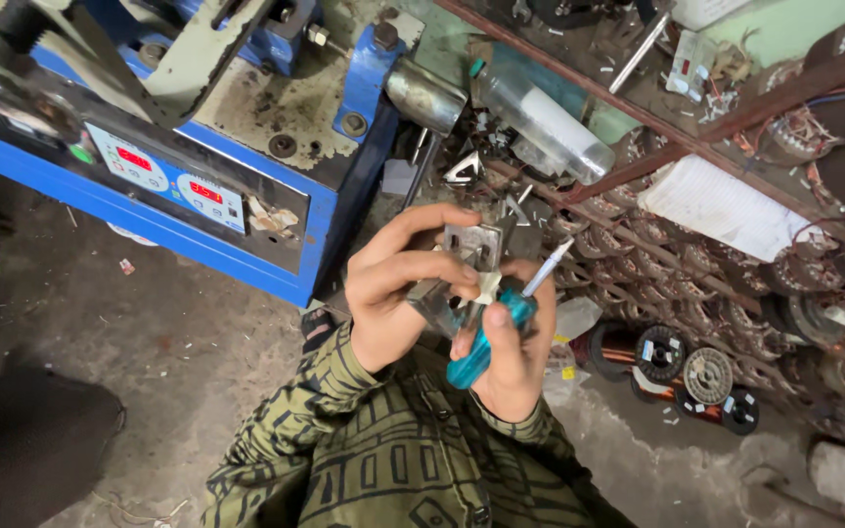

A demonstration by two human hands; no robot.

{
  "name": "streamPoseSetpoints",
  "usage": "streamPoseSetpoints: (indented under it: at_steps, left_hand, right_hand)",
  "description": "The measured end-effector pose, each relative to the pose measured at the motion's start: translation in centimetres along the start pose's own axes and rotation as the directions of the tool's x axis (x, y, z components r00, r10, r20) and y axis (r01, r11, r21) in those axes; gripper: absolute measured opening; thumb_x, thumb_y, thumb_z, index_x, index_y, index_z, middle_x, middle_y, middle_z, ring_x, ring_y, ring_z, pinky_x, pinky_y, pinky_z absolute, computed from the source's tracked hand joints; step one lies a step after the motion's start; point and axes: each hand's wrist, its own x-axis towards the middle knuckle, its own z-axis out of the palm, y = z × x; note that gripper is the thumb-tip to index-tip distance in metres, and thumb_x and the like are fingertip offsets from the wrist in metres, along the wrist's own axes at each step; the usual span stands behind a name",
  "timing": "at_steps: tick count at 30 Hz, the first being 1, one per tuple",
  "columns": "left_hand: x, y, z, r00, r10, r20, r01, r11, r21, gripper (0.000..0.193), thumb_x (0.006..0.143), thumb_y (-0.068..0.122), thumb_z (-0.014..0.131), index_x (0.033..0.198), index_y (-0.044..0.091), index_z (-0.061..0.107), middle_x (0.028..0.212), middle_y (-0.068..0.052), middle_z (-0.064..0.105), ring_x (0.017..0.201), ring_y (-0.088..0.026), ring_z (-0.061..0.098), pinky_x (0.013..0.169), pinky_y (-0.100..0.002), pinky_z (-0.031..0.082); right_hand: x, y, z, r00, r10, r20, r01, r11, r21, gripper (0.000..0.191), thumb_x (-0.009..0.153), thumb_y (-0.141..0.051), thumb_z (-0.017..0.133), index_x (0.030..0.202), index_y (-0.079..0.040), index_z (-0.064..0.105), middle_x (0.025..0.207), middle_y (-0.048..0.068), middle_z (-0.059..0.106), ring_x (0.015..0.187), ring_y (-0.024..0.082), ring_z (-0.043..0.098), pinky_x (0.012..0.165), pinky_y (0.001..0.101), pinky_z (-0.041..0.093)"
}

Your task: The person uses a screwdriver to tighten screws on a metal component mounted in a blue machine. They repeatedly adjust the component, wipe it with a cloth, and re-secure it with screws throughout the clip.

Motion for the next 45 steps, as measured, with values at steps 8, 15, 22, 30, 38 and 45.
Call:
streamPoseSetpoints:
  at_steps: [8,15,22,30,38,45]
  left_hand:
    - [1.4,-0.1,-0.1,0.996,0.092,0.014,-0.092,0.992,0.08,0.017,0.088,0.007,0.081,0.103,0.006,0.074,0.133,-0.022,0.065,0.108,-0.028,0.072,0.093,-0.032,0.059]
    - [1.6,-1.1,-0.4,0.999,0.032,0.002,-0.032,0.995,0.093,0.016,0.085,0.008,0.081,0.1,0.006,0.076,0.131,-0.022,0.066,0.105,-0.025,0.074,0.09,-0.031,0.059]
    - [1.9,-1.7,-0.9,0.998,0.048,0.04,-0.053,0.989,0.141,0.019,0.083,0.008,0.082,0.101,0.006,0.077,0.131,-0.021,0.066,0.104,-0.024,0.074,0.095,-0.034,0.058]
    - [1.2,-1.9,-0.2,0.998,0.059,0.0,-0.058,0.986,0.156,0.019,0.086,0.001,0.07,0.104,0.007,0.077,0.132,-0.02,0.066,0.117,-0.032,0.07,0.097,-0.036,0.058]
    - [0.9,-2.3,0.3,0.994,0.001,0.106,-0.021,0.981,0.193,0.02,0.09,0.0,0.068,0.107,0.006,0.076,0.13,-0.016,0.067,0.115,-0.031,0.07,0.094,-0.036,0.057]
    - [-1.7,-4.5,0.0,0.963,-0.207,0.175,0.183,0.972,0.144,0.019,0.093,0.006,0.072,0.111,0.005,0.074,0.129,-0.014,0.069,0.119,-0.031,0.072,0.103,-0.039,0.057]
  right_hand:
    - [1.2,-0.8,2.3,0.981,0.036,-0.191,-0.044,0.999,-0.033,0.029,0.099,-0.02,0.063,0.122,-0.007,0.052,0.099,0.01,0.066,0.072,0.013,0.062,0.05,0.0272,0.051]
    - [2.9,-0.8,2.6,0.98,0.068,-0.185,-0.048,0.993,0.109,0.026,0.097,-0.017,0.064,0.119,-0.007,0.053,0.098,0.007,0.065,0.082,0.015,0.067,0.049,0.0275,0.053]
    - [4.9,0.1,0.4,0.987,0.064,-0.144,-0.059,0.998,0.037,0.024,0.095,-0.016,0.066,0.113,-0.005,0.056,0.095,0.009,0.066,0.075,0.016,0.069,0.047,0.0277,0.057]
    - [5.3,-1.8,-2.7,0.998,0.031,0.047,-0.014,0.943,-0.331,0.014,0.096,-0.006,0.069,0.107,0.002,0.067,0.115,0.006,0.066,0.071,0.011,0.063,0.056,0.0242,0.051]
    - [5.6,-2.9,-4.6,0.973,0.1,0.207,0.018,0.865,-0.501,0.009,0.099,-0.008,0.066,0.098,0.0,0.06,0.088,0.004,0.067,0.064,0.005,0.058,0.055,0.0212,0.046]
    - [4.8,-0.1,-7.5,0.963,0.218,0.161,-0.108,0.853,-0.511,0.011,0.096,-0.004,0.061,0.088,0.002,0.062,0.088,0.006,0.076,0.056,0.007,0.057,0.052,0.0227,0.045]
